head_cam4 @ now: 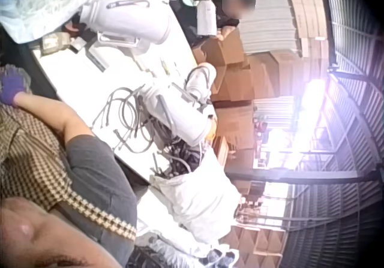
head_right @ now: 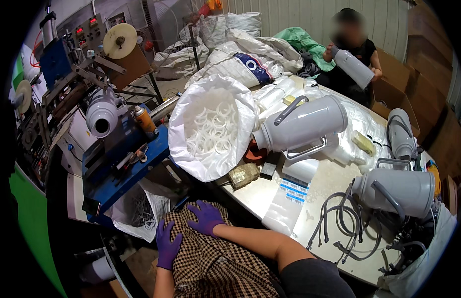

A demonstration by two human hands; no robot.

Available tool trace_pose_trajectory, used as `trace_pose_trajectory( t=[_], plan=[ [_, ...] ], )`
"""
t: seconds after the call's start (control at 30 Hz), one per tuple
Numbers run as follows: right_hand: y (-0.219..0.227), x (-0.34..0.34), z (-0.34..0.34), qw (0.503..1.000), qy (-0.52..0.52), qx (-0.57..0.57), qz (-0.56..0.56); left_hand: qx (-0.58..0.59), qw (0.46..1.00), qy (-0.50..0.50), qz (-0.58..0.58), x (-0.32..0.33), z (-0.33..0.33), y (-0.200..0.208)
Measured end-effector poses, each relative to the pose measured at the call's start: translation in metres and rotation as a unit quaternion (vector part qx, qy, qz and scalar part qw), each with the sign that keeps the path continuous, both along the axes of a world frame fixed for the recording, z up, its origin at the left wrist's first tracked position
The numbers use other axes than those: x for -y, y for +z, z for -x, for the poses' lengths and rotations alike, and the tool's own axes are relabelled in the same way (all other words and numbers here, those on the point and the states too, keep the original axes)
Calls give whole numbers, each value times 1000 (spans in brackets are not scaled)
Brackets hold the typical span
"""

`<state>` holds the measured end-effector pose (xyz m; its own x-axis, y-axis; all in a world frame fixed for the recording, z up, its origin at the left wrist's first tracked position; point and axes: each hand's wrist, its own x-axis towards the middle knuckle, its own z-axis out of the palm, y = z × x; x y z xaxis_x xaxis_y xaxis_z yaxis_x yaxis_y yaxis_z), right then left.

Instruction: The person assembles white plastic containers by attaching handles and securing them with rubber bands. They repeatedly pick up containers, attach handles, and wrap rubber bands around the necks, placing finished units aside.

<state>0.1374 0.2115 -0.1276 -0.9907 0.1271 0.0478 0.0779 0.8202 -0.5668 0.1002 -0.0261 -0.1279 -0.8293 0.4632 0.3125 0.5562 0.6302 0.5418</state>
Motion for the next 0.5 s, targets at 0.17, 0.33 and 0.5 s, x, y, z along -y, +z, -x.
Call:
trace_pose_trajectory(
  t=[0.17,0.33,0.5],
  plan=[
    [-1,0,1,1000,0,2,2,2,1000,-6,-8,0,0,1],
    [0,0,1,1000,-1,5,-1,-4,1000,-4,-3,0,0,1],
    [-1,-1,1,1000,6,4,10,-2,1000,-3,3,-1,1,1]
  ],
)
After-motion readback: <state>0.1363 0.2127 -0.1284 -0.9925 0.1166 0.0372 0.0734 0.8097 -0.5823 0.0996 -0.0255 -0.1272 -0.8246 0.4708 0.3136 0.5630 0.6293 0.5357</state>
